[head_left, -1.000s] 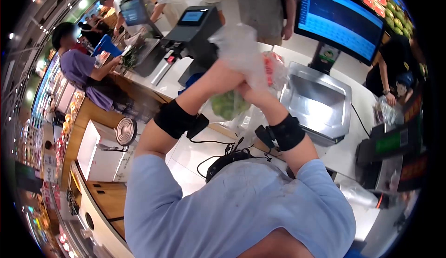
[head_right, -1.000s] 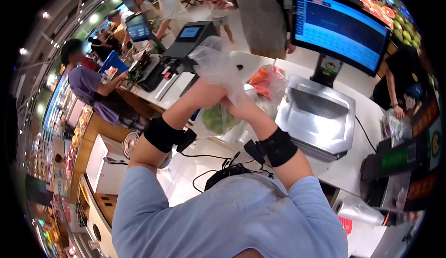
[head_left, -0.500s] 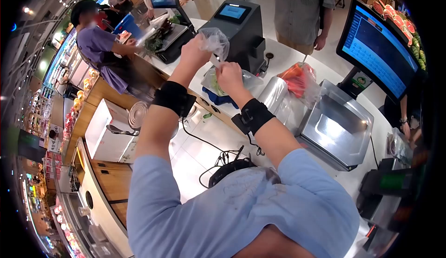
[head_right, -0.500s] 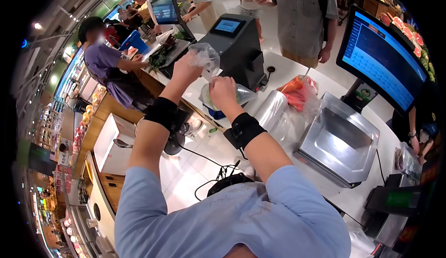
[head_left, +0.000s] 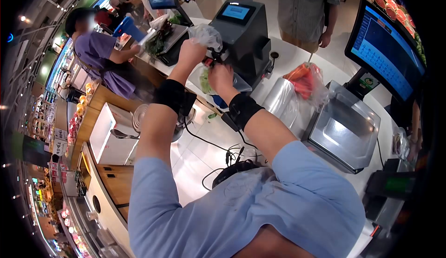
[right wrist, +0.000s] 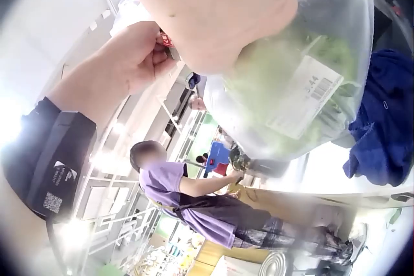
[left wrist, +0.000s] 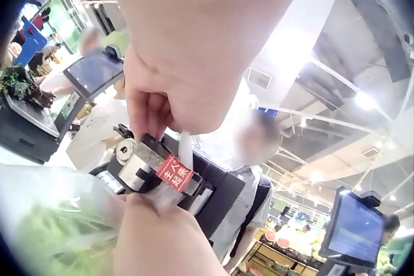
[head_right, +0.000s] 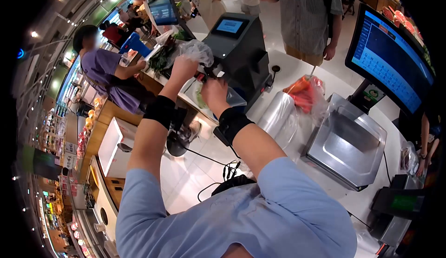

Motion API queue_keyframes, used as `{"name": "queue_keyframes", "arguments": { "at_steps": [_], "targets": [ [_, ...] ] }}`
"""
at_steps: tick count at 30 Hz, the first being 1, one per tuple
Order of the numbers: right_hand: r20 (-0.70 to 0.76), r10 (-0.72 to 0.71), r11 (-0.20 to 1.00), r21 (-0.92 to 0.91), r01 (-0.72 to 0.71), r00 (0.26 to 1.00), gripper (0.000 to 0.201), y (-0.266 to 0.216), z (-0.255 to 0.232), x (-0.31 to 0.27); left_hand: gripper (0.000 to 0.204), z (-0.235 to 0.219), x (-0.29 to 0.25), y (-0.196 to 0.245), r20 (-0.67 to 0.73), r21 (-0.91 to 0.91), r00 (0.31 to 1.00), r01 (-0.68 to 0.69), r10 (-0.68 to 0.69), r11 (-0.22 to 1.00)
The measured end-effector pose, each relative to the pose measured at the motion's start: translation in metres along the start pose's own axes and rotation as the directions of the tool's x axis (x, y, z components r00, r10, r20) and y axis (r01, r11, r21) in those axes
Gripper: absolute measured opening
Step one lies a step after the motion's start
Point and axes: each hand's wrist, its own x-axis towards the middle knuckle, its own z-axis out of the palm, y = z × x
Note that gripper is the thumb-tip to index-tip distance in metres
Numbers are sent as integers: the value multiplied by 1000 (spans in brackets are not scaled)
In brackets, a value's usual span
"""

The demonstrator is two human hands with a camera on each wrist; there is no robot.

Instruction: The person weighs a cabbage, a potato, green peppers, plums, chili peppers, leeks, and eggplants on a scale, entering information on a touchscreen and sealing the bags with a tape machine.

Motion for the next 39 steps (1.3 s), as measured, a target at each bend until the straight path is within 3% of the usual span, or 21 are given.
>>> {"name": "queue_keyframes", "arguments": {
  "at_steps": [8, 10, 11, 12, 14, 19, 20, 22, 23, 24, 25, 27, 28, 29, 30, 32, 33, 34, 36, 38, 39],
  "targets": [
    [17, -36, 999, -14, 37, 999, 18, 7, -3, 0, 17, -2, -1, -1, 18, -4, 997, -73, 73, 997],
    [0, -30, 997, 75, 29, 1000, 16, 9, -8, -6, 18, -40, -3, 36, 53, -303, 926, 371, -373, 878],
    [-24, -2, 995, 98, 5, 1000, 16, 9, -10, -10, 22, -51, -2, 48, 16, -358, 881, 447, -473, 820],
    [-24, 9, 996, 92, -6, 1000, 16, 12, -16, -15, 22, -58, 0, 53, 22, -364, 885, 440, -465, 821],
    [-102, -61, 990, 123, 73, 993, 16, 15, -35, -22, 22, -71, 4, 61, -46, -136, 983, 168, -176, 976],
    [-41, -33, 978, 206, 41, 999, 30, 37, -131, -13, 25, -90, 35, 96, 103, -382, 958, 286, -268, 878],
    [-86, -52, 954, 289, 75, 995, 40, 41, -147, -10, 27, -85, 44, 100, 21, -454, 979, 190, -203, 871],
    [-197, -113, 961, 228, 157, 974, 59, 61, -180, -5, 27, -79, 67, 110, 60, -602, 971, 219, -230, 767],
    [-195, -79, 977, 180, 115, 978, 64, 80, -202, -2, 29, -83, 77, 113, 277, -701, 933, 359, -228, 617],
    [-218, 8, 988, 152, 25, 976, 66, 92, -230, -2, 27, -89, 84, 122, 263, -724, 935, 354, -239, 592],
    [-242, 88, 990, 130, -58, 966, 67, 105, -258, -1, 26, -85, 91, 126, 140, -756, 974, 221, -177, 616],
    [-262, 104, 914, -356, -196, 959, 77, 158, -285, -2, 25, -59, 113, 126, 8, -777, 992, 85, -124, 624],
    [-257, 99, 909, -370, -192, 961, 77, 177, -288, -5, 24, -35, 127, 125, -182, -600, 982, -71, -50, 797],
    [-106, 249, 806, -529, -266, 963, 83, 194, -288, -8, 23, -20, 140, 126, -343, -362, 937, -195, 65, 911],
    [14, 413, 671, -681, -294, 911, 89, 202, -290, -9, 23, -15, 149, 130, -347, -373, 936, -192, 55, 908],
    [169, 481, 627, -753, -203, 860, 93, 177, -295, -14, 31, -13, 166, 142, 31, -930, 990, 78, -136, 359],
    [311, 555, 596, -796, -108, 772, 98, 167, -297, -16, 34, -12, 171, 145, 113, -955, 983, 148, -146, 257],
    [306, 554, 590, -801, -105, 775, 98, 182, -289, -16, 34, -24, 170, 149, 107, -958, 983, 142, -149, 251],
    [333, 541, 544, -839, -20, 773, 81, 231, -260, -18, 32, -59, 166, 155, 433, -895, 883, 397, -181, -202],
    [304, 542, 564, -823, -70, 784, 60, 238, -255, -13, 31, -54, 170, 154, 451, -883, 869, 402, -204, -241],
    [361, 396, 697, -716, -21, 844, 40, 242, -255, -4, 31, -50, 171, 153, 474, -869, 851, 409, -228, -279]
  ]
}}
